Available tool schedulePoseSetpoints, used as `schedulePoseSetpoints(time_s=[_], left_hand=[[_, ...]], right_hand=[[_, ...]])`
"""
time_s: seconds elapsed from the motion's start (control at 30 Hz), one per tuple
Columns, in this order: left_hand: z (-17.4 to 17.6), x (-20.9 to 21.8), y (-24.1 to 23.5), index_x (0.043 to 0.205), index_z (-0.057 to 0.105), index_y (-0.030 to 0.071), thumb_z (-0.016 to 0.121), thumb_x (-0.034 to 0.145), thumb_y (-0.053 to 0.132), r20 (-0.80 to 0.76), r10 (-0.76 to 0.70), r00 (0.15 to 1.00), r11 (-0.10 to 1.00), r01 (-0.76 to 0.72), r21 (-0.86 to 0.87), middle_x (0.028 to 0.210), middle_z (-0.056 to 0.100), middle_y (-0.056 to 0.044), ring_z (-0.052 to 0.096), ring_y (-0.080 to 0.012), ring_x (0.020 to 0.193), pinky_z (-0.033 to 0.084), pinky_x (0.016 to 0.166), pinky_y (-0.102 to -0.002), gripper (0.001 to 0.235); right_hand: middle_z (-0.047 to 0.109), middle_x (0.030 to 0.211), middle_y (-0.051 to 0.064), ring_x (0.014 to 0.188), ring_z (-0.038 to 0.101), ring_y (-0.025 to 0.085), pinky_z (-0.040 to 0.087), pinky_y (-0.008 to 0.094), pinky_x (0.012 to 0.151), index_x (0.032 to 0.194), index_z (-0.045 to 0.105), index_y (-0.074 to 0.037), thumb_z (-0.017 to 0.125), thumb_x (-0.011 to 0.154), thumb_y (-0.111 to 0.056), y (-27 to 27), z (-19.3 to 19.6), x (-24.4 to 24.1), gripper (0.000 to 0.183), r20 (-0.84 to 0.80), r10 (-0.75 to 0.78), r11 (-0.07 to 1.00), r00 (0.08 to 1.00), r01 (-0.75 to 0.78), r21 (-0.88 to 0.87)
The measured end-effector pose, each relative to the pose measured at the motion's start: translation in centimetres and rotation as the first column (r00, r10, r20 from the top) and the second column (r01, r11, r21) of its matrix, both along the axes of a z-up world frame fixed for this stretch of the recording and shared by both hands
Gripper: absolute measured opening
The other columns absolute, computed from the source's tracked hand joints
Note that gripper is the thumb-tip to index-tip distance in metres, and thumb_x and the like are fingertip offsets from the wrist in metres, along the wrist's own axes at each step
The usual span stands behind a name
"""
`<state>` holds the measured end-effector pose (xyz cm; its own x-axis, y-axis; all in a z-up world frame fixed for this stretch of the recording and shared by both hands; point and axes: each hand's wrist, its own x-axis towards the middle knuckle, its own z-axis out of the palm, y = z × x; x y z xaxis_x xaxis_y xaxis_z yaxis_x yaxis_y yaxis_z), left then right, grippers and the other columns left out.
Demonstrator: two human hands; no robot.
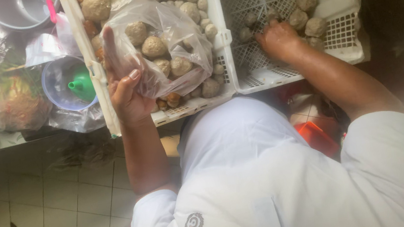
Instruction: The person picks meatballs from white crates and places them into a clear plastic bag. They then hand the bag to another person and continue packing more meatballs into a new bag.
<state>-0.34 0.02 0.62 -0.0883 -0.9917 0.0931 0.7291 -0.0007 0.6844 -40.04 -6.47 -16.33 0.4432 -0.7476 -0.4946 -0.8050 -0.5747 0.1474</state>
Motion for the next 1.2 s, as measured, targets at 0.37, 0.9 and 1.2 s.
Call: schedulePoseSetpoints(time_s=[0.37, 0.9, 1.2], left_hand=[[1.6, 0.1, 0.1, 0.172, 0.016, 0.011, 0.057, 0.089, 0.001, -0.050, -0.024, 0.998, 1.000, 0.024, -0.003, 0.073, 0.053, -0.004, 0.044, -0.0072, 0.054, 0.039, 0.053, -0.022, 0.093], [-0.2, 0.7, 0.4, 0.166, 0.023, 0.009, 0.057, 0.091, -0.003, -0.043, 0.023, 0.999, 0.996, -0.027, -0.088, 0.144, 0.049, -0.016, 0.062, -0.0102, 0.088, 0.054, 0.073, -0.023, 0.083], [2.8, -1.0, 0.1, 0.164, 0.017, 0.007, 0.057, 0.070, 0.000, -0.016, 0.137, 0.990, 0.977, -0.133, 0.164, 0.153, 0.037, -0.022, 0.067, -0.0206, 0.107, 0.057, 0.096, -0.034, 0.102]], right_hand=[[0.070, 0.109, 0.014, 0.094, 0.070, 0.018, 0.062, 0.032, 0.085, 0.146, 0.053, 0.003, 0.062, 0.108, -0.034, -1.6, 14.6, 12.3, 0.054, 0.598, -0.795, 0.387, 0.101, -0.675, 0.628], [0.074, 0.106, 0.017, 0.094, 0.071, 0.030, 0.059, 0.046, 0.084, 0.125, 0.070, -0.002, 0.071, 0.105, -0.026, -3.5, 9.1, -0.4, 0.031, 0.692, -0.421, 0.883, 0.586, 0.439, 0.166], [0.069, 0.112, 0.025, 0.107, 0.068, 0.038, 0.056, 0.052, 0.089, 0.129, 0.064, -0.001, 0.060, 0.101, -0.018, -0.5, -1.0, -3.4, 0.033, 0.020, -0.274, 0.961, 0.961, 0.273, 0.042]])
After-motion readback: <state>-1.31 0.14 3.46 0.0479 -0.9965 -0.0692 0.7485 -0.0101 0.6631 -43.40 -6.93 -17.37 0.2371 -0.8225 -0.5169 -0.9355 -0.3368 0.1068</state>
